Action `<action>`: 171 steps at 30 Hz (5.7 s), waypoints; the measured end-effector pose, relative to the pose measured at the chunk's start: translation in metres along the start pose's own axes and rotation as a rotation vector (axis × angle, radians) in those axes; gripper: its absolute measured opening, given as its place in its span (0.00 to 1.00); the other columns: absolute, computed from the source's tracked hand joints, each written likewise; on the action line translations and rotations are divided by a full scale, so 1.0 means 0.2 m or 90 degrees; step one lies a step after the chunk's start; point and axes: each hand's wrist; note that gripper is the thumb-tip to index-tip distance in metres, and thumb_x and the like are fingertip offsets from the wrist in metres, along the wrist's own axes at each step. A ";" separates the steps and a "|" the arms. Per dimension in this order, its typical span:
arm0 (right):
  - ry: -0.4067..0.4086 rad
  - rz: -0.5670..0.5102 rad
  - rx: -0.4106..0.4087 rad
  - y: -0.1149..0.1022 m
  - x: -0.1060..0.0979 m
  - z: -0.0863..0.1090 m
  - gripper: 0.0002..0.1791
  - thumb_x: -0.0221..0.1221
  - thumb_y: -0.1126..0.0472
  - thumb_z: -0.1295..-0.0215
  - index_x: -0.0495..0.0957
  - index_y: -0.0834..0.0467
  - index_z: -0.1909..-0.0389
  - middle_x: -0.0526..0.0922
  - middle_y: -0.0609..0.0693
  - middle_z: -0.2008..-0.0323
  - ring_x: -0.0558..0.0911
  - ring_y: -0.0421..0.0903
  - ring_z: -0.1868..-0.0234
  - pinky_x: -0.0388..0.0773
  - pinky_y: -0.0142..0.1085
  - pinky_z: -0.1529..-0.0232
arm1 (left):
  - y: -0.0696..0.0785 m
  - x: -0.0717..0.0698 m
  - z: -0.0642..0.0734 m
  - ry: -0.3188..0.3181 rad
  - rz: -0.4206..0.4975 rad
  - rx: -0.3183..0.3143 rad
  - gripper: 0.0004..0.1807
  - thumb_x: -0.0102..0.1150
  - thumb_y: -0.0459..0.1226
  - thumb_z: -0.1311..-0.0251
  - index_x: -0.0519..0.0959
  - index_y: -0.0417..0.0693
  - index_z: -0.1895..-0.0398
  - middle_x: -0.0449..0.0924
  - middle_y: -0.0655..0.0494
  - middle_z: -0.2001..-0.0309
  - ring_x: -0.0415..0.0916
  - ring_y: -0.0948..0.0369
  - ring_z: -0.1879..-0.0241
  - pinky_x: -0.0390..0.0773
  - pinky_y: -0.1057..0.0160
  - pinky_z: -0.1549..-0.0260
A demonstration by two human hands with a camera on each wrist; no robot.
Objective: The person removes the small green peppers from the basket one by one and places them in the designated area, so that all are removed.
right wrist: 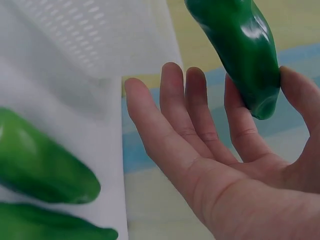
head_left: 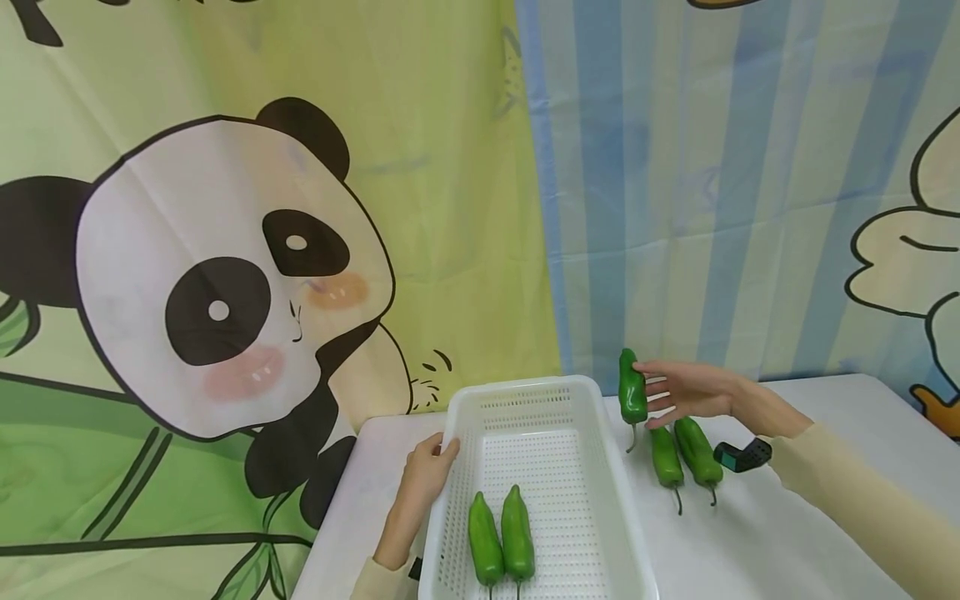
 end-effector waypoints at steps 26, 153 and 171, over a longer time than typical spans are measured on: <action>0.141 0.241 0.089 0.16 -0.40 0.29 0.32 0.50 0.45 0.23 0.64 0.67 0.34 0.74 0.63 0.42 0.84 0.54 0.47 0.82 0.53 0.44 | 0.00 0.00 0.00 0.000 0.010 -0.014 0.23 0.53 0.53 0.28 0.79 0.50 0.40 0.84 0.45 0.63 0.84 0.58 0.77 0.84 0.59 0.83; 0.133 0.777 -0.089 -0.10 0.83 -0.09 0.18 0.65 0.50 0.33 0.80 0.59 0.52 0.84 0.51 0.60 0.81 0.43 0.65 0.80 0.38 0.65 | 0.00 -0.01 -0.01 -0.003 0.016 -0.007 0.25 0.53 0.53 0.28 0.78 0.48 0.38 0.86 0.45 0.60 0.85 0.58 0.75 0.84 0.60 0.82; 0.075 0.813 -0.020 -0.05 0.97 -0.19 0.14 0.67 0.50 0.37 0.81 0.56 0.62 0.83 0.53 0.56 0.80 0.49 0.57 0.79 0.45 0.61 | 0.00 -0.01 -0.03 0.004 0.011 -0.013 0.24 0.53 0.53 0.29 0.79 0.50 0.38 0.85 0.46 0.64 0.84 0.58 0.76 0.84 0.61 0.82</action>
Point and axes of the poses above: each hand's wrist, its own z-axis away from the middle knuckle, its own x-axis out of the palm, y = z × x
